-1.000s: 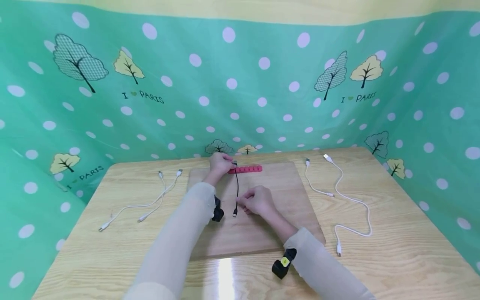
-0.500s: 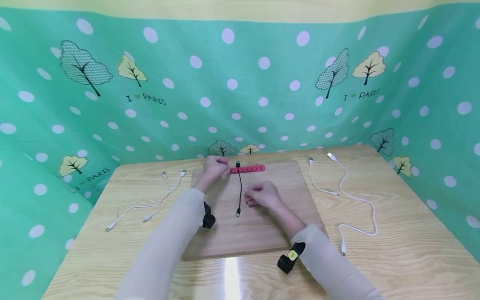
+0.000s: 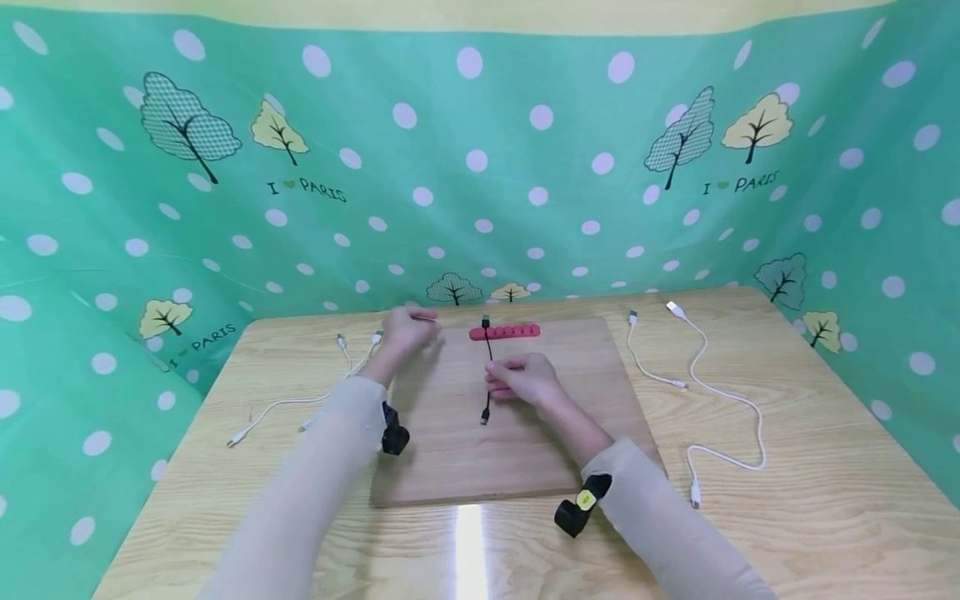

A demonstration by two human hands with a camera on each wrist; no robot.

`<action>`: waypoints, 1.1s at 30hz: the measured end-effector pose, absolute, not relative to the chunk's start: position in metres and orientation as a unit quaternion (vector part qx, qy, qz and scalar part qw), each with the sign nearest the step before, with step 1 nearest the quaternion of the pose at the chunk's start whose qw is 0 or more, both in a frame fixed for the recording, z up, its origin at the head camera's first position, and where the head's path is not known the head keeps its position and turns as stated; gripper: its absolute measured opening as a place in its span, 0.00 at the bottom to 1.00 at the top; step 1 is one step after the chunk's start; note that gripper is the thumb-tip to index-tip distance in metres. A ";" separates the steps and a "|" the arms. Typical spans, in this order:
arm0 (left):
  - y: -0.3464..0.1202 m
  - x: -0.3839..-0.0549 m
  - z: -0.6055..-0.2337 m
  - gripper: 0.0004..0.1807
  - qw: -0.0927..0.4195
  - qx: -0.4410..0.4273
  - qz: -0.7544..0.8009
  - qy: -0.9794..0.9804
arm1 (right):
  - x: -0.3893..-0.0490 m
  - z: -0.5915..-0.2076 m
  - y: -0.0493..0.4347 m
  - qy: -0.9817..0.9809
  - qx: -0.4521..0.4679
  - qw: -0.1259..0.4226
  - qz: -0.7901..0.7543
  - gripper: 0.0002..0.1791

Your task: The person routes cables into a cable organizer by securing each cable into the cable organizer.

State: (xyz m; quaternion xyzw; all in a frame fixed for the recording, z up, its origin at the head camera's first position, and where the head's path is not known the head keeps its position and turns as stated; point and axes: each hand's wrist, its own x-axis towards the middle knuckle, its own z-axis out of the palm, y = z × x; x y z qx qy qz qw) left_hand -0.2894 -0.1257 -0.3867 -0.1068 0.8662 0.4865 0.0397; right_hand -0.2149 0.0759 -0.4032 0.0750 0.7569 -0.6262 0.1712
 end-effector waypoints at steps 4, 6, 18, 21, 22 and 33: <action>-0.142 -0.286 -0.382 0.20 0.046 -0.116 0.493 0.861 | -0.214 -0.401 0.073 0.754 0.070 0.171 -0.630 0.16; -0.151 -0.285 -0.381 0.20 0.051 -0.120 0.497 0.858 | -0.215 -0.401 0.071 0.751 0.066 0.172 -0.634 0.16; -0.197 -0.280 -0.380 0.23 0.071 -0.136 0.463 0.873 | -0.217 -0.403 0.059 0.745 0.065 0.184 -0.638 0.17; -0.206 -0.278 -0.380 0.23 0.070 -0.135 0.445 0.882 | -0.217 -0.403 0.057 0.747 0.059 0.186 -0.635 0.17; -0.209 -0.278 -0.381 0.23 0.070 -0.136 0.439 0.885 | -0.216 -0.403 0.056 0.747 0.058 0.187 -0.635 0.17; -0.227 -0.275 -0.387 0.23 0.099 -0.140 0.396 0.902 | -0.216 -0.405 0.047 0.744 0.048 0.203 -0.635 0.16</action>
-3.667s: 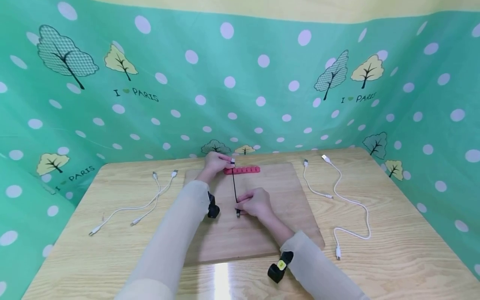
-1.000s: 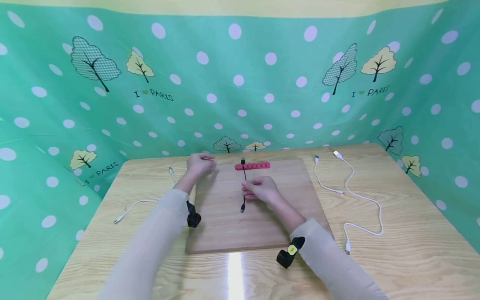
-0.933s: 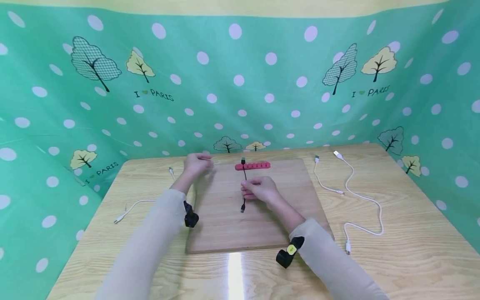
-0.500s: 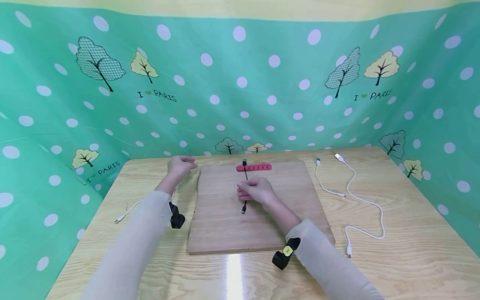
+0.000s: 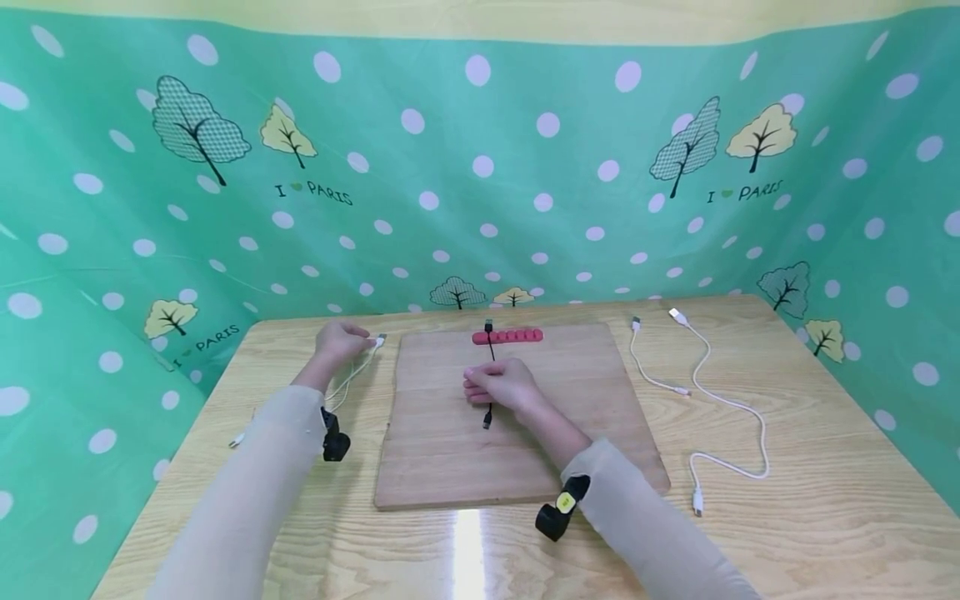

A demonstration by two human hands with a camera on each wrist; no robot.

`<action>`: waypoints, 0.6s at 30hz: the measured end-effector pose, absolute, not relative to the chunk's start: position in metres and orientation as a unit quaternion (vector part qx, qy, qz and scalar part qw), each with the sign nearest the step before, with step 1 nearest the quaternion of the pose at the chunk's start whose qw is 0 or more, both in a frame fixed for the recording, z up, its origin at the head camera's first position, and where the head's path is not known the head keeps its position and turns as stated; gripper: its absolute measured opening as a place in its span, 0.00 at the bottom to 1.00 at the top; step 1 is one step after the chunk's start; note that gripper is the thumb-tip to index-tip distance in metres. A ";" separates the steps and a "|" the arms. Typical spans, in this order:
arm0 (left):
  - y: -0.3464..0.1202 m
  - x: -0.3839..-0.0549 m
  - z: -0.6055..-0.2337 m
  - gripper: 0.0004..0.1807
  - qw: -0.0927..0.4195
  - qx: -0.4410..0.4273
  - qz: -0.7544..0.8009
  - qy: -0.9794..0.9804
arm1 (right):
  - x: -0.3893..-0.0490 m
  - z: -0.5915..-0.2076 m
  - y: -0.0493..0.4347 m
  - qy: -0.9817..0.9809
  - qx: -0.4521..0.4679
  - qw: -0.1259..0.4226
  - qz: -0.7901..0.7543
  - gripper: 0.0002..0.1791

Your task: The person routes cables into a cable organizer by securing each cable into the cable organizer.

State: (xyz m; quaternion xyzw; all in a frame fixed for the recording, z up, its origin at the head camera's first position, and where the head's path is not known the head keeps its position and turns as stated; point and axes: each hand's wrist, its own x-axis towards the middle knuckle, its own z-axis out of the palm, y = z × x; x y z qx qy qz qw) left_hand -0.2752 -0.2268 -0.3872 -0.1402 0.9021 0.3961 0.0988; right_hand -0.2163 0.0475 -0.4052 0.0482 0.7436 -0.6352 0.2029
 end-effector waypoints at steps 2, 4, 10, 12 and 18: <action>-0.228 -0.276 -0.389 0.23 0.106 -0.138 0.400 0.900 | -0.216 -0.405 0.046 0.743 0.047 0.204 -0.636 0.16; -0.230 -0.277 -0.391 0.23 0.110 -0.138 0.403 0.898 | -0.215 -0.405 0.045 0.741 0.046 0.205 -0.638 0.16; -0.234 -0.285 -0.399 0.24 0.121 -0.138 0.402 0.897 | -0.215 -0.407 0.040 0.733 0.045 0.207 -0.646 0.16; -0.236 -0.288 -0.400 0.24 0.126 -0.144 0.408 0.893 | -0.215 -0.408 0.039 0.731 0.045 0.207 -0.648 0.16; -0.237 -0.295 -0.399 0.24 0.142 -0.166 0.432 0.875 | -0.216 -0.410 0.035 0.727 0.054 0.212 -0.651 0.16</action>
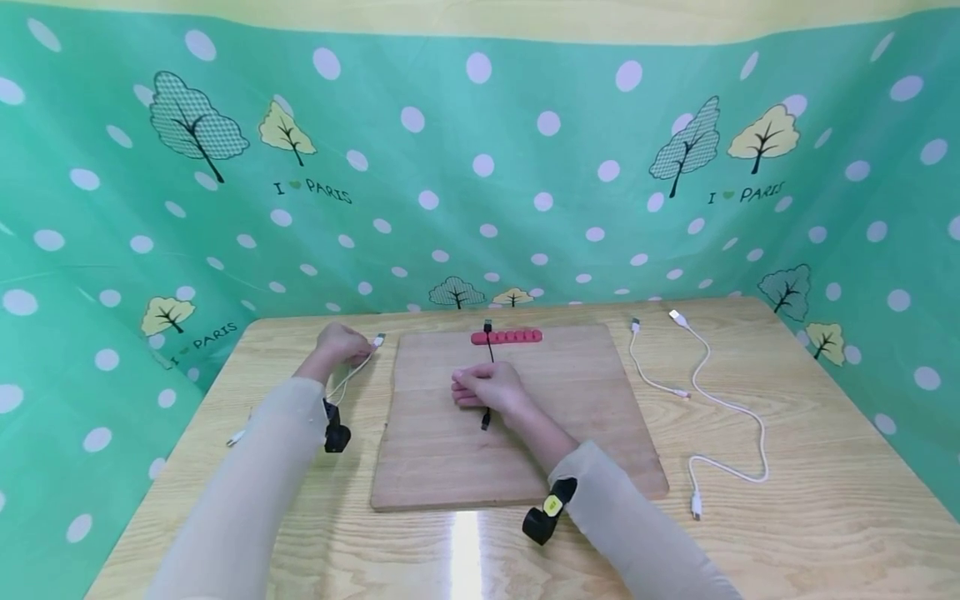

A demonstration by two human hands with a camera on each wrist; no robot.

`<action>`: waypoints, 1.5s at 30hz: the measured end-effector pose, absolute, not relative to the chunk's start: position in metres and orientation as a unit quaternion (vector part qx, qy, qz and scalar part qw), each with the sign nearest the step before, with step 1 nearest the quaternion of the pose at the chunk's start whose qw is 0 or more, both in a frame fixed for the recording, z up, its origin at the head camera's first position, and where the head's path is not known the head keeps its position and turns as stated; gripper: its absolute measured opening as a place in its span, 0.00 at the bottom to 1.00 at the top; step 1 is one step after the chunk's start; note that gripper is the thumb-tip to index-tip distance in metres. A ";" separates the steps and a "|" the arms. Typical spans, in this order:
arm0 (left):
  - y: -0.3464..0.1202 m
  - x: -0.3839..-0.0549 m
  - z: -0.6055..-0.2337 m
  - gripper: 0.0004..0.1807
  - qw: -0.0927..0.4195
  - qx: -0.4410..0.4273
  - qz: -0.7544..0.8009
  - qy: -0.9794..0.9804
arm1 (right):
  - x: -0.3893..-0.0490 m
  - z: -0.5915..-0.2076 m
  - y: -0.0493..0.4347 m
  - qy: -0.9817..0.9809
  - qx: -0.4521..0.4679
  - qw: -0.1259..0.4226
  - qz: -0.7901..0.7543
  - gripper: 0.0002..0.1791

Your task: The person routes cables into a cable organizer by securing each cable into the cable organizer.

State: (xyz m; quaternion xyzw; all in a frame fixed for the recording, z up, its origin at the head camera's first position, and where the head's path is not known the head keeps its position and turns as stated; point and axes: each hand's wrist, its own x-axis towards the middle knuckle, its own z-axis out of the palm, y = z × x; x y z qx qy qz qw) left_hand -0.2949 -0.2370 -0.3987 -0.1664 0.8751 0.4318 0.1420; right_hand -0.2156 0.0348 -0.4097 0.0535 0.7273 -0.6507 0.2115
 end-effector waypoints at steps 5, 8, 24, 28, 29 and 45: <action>-0.238 -0.296 -0.401 0.27 0.154 -0.163 0.426 0.877 | -0.215 -0.412 0.032 0.723 0.057 0.215 -0.654 0.15; -0.238 -0.296 -0.404 0.28 0.161 -0.158 0.424 0.877 | -0.214 -0.412 0.031 0.724 0.053 0.216 -0.653 0.15; -0.234 -0.292 -0.397 0.27 0.170 -0.130 0.496 0.842 | -0.216 -0.414 0.028 0.712 0.041 0.223 -0.664 0.16; -0.239 -0.292 -0.394 0.26 0.172 -0.131 0.510 0.833 | -0.215 -0.415 0.027 0.707 0.035 0.224 -0.670 0.17; -0.240 -0.292 -0.393 0.25 0.171 -0.132 0.517 0.828 | -0.215 -0.415 0.026 0.706 0.033 0.223 -0.671 0.17; -0.263 -0.279 -0.376 0.22 0.114 -0.115 0.487 0.858 | -0.213 -0.413 0.023 0.706 0.035 0.227 -0.670 0.17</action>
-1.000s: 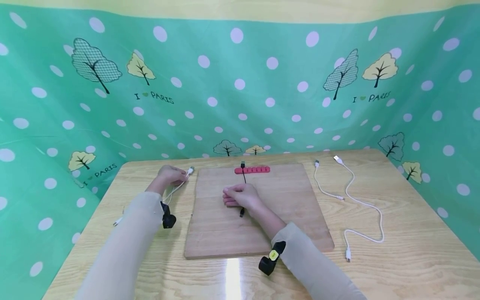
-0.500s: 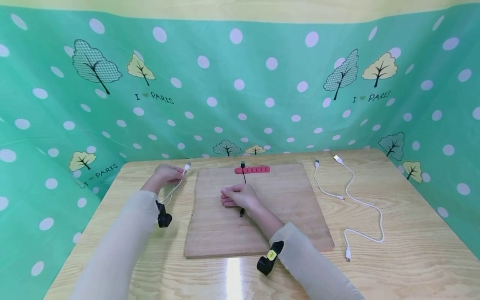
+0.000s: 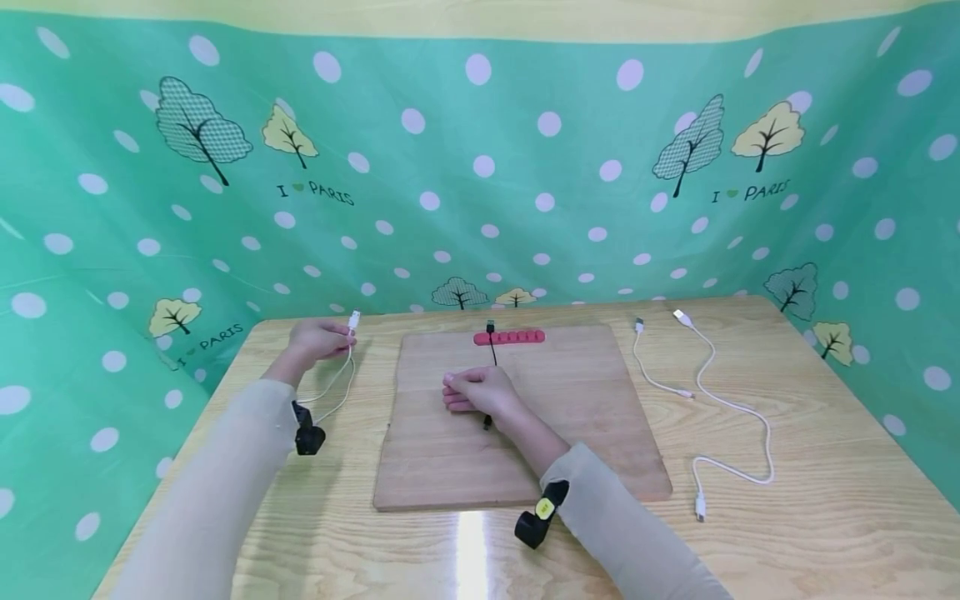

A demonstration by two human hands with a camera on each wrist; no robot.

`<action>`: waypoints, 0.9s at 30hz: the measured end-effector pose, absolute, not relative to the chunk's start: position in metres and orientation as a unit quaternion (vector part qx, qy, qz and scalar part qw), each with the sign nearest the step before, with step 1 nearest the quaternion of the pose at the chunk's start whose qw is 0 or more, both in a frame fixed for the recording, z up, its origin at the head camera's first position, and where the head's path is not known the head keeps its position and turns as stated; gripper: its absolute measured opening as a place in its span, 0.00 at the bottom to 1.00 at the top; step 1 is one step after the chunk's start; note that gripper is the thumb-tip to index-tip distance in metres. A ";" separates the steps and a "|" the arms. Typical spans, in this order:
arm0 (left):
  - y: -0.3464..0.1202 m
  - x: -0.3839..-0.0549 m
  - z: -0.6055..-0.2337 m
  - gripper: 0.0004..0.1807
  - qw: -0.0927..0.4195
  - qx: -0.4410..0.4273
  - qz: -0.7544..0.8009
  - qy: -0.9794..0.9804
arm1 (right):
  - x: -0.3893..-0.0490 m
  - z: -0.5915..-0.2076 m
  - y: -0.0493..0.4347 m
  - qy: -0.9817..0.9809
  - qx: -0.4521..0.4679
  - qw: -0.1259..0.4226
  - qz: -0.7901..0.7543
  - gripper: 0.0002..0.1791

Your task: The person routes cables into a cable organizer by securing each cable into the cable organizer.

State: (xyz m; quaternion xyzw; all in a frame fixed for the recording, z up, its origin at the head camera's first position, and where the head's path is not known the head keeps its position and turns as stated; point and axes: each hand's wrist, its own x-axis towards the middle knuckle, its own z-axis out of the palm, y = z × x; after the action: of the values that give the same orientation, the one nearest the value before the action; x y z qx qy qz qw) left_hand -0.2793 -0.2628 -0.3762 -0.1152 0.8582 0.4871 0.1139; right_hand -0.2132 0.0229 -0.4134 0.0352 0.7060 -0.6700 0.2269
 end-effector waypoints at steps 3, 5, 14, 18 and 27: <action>-0.266 -0.275 -0.370 0.22 0.115 -0.120 0.497 0.852 | -0.213 -0.414 0.022 0.707 0.029 0.224 -0.670 0.17; -0.267 -0.273 -0.366 0.21 0.117 -0.120 0.501 0.849 | -0.212 -0.413 0.022 0.708 0.029 0.223 -0.669 0.17; -0.265 -0.265 -0.338 0.21 0.134 -0.130 0.484 0.855 | -0.209 -0.411 0.020 0.702 0.025 0.229 -0.674 0.17; -0.257 -0.260 -0.323 0.25 0.151 -0.133 0.483 0.852 | -0.208 -0.410 0.019 0.699 0.029 0.236 -0.675 0.17; -0.229 -0.254 -0.316 0.24 0.180 -0.119 0.543 0.812 | -0.207 -0.416 0.015 0.691 -0.005 0.248 -0.678 0.17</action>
State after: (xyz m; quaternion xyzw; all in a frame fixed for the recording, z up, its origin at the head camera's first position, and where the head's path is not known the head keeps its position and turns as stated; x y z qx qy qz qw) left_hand -0.2545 -0.2285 -0.3158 -0.1195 0.8115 0.5428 0.1802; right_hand -0.2066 0.0148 -0.4158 -0.0047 0.6914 -0.6784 0.2484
